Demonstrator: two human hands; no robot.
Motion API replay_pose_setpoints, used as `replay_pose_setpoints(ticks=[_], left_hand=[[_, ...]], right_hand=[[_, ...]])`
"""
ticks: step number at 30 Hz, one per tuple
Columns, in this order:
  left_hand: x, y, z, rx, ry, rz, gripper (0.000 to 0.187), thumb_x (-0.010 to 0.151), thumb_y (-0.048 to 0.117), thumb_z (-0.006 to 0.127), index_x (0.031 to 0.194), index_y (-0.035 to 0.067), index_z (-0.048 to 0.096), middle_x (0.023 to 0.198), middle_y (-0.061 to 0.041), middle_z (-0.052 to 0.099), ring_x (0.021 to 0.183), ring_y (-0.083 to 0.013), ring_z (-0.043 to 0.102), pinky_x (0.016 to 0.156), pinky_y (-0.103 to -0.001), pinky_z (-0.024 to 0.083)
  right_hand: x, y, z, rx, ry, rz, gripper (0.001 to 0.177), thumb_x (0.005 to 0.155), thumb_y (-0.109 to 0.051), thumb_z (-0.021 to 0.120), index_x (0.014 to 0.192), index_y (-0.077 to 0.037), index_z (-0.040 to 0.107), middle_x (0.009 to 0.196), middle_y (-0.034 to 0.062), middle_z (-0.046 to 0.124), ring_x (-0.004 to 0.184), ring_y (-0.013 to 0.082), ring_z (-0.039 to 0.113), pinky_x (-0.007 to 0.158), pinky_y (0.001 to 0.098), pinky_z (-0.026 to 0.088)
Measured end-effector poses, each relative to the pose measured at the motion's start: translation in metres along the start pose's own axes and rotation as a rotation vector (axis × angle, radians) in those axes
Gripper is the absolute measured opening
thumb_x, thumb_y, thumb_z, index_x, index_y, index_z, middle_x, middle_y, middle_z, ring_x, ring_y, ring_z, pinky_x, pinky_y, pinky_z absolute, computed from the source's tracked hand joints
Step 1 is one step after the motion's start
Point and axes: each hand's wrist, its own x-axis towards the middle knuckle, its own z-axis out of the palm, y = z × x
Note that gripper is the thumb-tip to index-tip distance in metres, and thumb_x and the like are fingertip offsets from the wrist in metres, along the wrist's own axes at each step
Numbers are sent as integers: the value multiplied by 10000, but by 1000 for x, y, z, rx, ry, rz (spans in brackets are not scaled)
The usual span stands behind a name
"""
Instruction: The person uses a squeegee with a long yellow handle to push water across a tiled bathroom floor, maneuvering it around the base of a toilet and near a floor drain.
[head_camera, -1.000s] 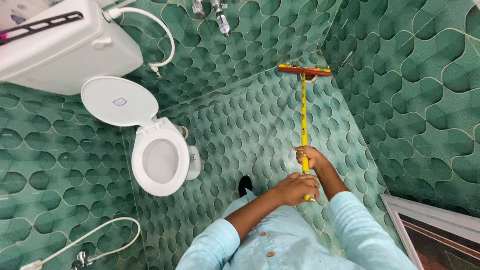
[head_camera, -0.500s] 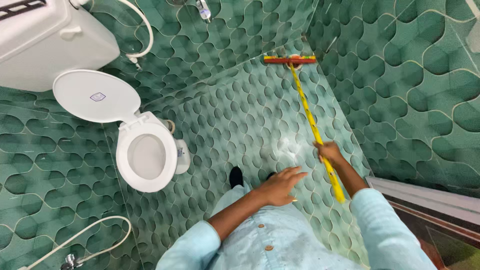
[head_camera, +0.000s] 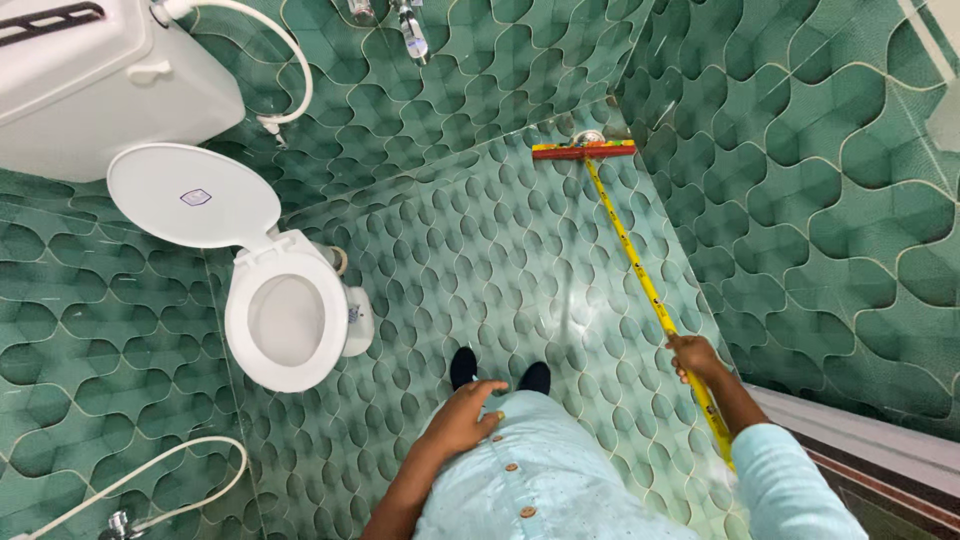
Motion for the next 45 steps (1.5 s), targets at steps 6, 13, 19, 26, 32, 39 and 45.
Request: replay_pose_setpoints(ticks=[6,13,19,26,32,39,45], left_hand=[[2,7,0,-17,179,66,418,876,163,701,1285,118,631,1263,-113,680,1234,-322,598,1035,-409,457],[-6,17,6,-3,166,79,379,885,160,696,1257,113,640,1243,-116,667,1197,-318,611,1013,-406,471],[-10,33,4,-68,117,-23,359,886,138,660,1244,119,648,1229,-96,670,1152,-289,638,955,-380,507],[-11,25,0,-57,116,-29,320,886,143,676,1206,116,672,1124,-111,689,1057,-298,654,910,-383,505],[-6,31,-3,-43,85,-63,297,897,162,670,1193,138,684,1090,-102,699,972,-285,668,883,-384,511],[-18,32,-6,-57,112,-127,275,908,171,664,1180,138,689,1090,-99,700,957,-283,671,847,-390,520],[-23,26,-2,-73,155,-114,275,908,157,654,1179,124,687,1146,-94,701,1026,-277,689,888,-375,525]], right_hand=[[40,-39,-30,-75,-8,80,495,1012,-506,520,1133,-47,658,633,92,512,430,199,442,398,402,398],[74,-83,-49,-396,252,-115,626,996,-539,584,789,41,690,557,165,573,433,290,550,427,458,415],[53,-44,-54,-417,313,-328,614,979,-501,620,694,40,679,544,162,611,409,263,577,399,436,436],[-3,14,-43,-79,235,-106,432,966,-445,642,923,-22,720,568,65,533,405,177,442,365,373,329],[13,11,-37,-215,288,-111,409,950,-467,636,986,-76,752,589,91,609,422,197,529,368,379,416],[68,-43,-55,-107,218,1,352,938,-405,669,860,-63,683,607,127,547,421,233,448,388,431,309],[79,-103,-64,-464,316,-43,560,978,-504,643,823,33,683,673,166,633,511,267,574,456,444,440]])
